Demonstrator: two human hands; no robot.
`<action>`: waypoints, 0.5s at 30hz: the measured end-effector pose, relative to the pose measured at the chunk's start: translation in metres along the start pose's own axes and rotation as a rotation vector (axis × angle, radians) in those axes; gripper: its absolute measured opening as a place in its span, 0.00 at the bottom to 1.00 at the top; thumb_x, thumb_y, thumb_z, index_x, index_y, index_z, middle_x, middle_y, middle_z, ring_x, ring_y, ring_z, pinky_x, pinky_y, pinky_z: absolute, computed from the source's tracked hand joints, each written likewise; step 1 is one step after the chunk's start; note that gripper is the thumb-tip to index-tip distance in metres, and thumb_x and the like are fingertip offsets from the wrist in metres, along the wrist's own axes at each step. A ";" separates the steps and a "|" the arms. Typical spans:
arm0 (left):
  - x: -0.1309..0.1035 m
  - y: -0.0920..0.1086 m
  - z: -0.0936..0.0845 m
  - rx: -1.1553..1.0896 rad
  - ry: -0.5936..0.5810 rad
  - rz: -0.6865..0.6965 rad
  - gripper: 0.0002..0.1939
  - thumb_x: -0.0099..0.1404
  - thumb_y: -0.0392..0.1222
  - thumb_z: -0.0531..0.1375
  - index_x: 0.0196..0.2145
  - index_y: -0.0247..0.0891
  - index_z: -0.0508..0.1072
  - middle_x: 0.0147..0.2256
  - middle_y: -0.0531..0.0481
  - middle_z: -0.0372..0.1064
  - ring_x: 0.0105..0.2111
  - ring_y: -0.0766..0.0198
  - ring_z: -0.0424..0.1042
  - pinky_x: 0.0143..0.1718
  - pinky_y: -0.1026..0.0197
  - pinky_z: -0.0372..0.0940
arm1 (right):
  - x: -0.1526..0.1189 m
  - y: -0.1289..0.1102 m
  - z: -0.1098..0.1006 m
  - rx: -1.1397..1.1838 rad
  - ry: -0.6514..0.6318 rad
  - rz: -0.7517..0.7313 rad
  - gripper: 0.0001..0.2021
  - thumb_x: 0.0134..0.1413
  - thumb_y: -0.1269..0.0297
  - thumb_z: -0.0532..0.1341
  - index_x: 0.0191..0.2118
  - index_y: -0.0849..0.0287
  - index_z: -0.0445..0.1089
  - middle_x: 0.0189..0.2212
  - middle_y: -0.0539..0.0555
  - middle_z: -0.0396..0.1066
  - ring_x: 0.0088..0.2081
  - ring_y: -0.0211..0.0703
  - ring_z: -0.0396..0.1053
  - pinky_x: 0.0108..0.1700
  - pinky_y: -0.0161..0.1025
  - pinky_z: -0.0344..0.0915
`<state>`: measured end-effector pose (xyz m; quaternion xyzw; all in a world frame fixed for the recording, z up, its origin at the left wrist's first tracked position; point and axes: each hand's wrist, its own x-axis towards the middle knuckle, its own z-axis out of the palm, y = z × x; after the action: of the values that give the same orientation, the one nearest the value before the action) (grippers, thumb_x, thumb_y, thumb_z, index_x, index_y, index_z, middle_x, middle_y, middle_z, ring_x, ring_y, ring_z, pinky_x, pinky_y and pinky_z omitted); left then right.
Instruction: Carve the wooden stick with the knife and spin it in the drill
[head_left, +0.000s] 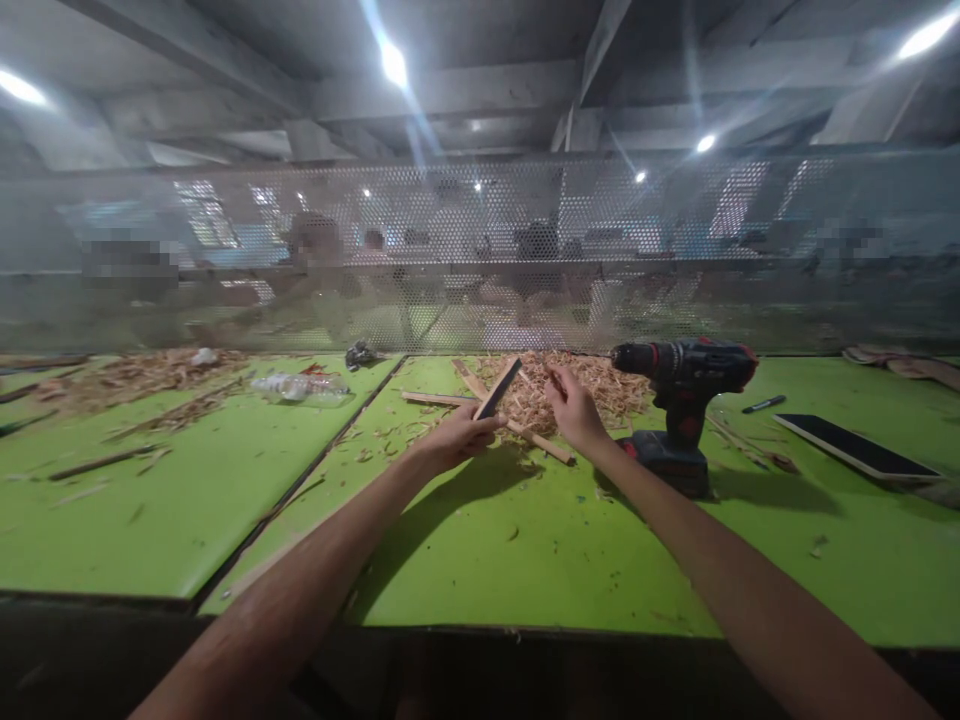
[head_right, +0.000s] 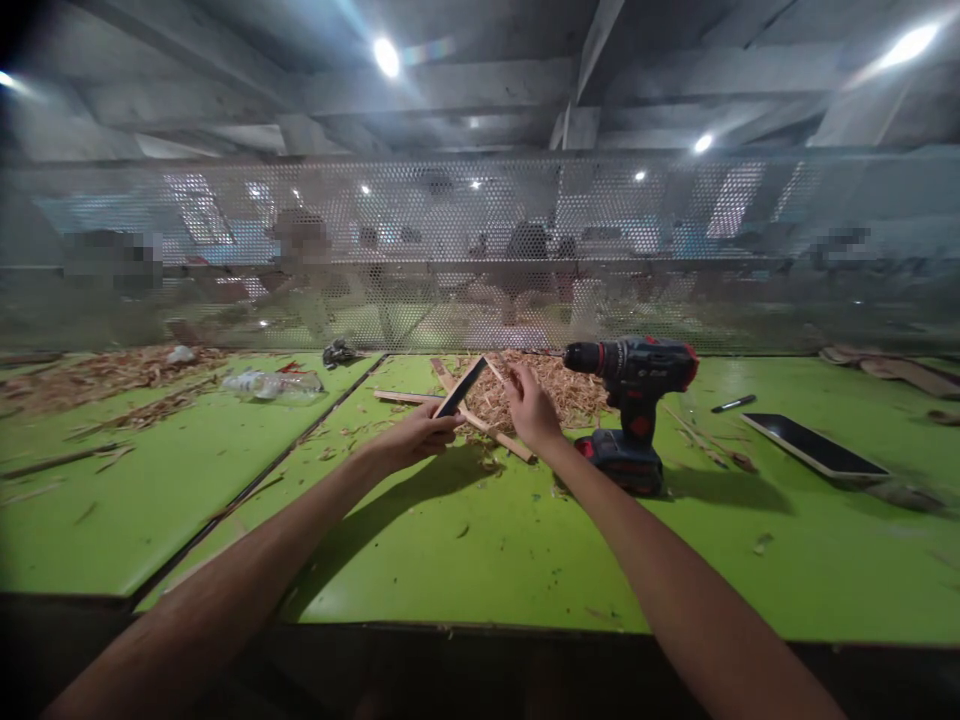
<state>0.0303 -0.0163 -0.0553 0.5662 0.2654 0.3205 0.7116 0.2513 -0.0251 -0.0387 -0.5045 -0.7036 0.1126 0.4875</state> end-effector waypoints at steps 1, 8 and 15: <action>0.000 0.001 0.002 -0.015 -0.002 0.018 0.16 0.61 0.42 0.67 0.32 0.38 0.60 0.21 0.62 0.50 0.17 0.78 0.48 0.16 0.71 0.43 | -0.003 -0.004 0.002 -0.070 -0.024 -0.016 0.18 0.63 0.58 0.51 0.53 0.58 0.67 0.39 0.59 0.72 0.35 0.46 0.67 0.35 0.38 0.59; -0.004 0.005 0.019 -0.009 -0.020 0.079 0.20 0.62 0.51 0.65 0.30 0.39 0.58 0.21 0.63 0.45 0.17 0.77 0.45 0.17 0.70 0.41 | -0.021 -0.023 0.016 -0.323 -0.252 -0.085 0.18 0.68 0.54 0.49 0.52 0.50 0.71 0.40 0.55 0.76 0.35 0.46 0.70 0.34 0.37 0.56; 0.002 -0.007 0.020 0.056 0.079 0.161 0.22 0.62 0.55 0.64 0.29 0.41 0.55 0.20 0.64 0.40 0.16 0.76 0.41 0.16 0.70 0.38 | -0.018 -0.018 0.015 -0.335 -0.228 -0.123 0.16 0.66 0.57 0.52 0.50 0.50 0.73 0.43 0.56 0.76 0.39 0.48 0.71 0.38 0.39 0.59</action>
<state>0.0479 -0.0283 -0.0575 0.5921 0.2558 0.3911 0.6565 0.2293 -0.0435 -0.0452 -0.5185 -0.7927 0.0204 0.3201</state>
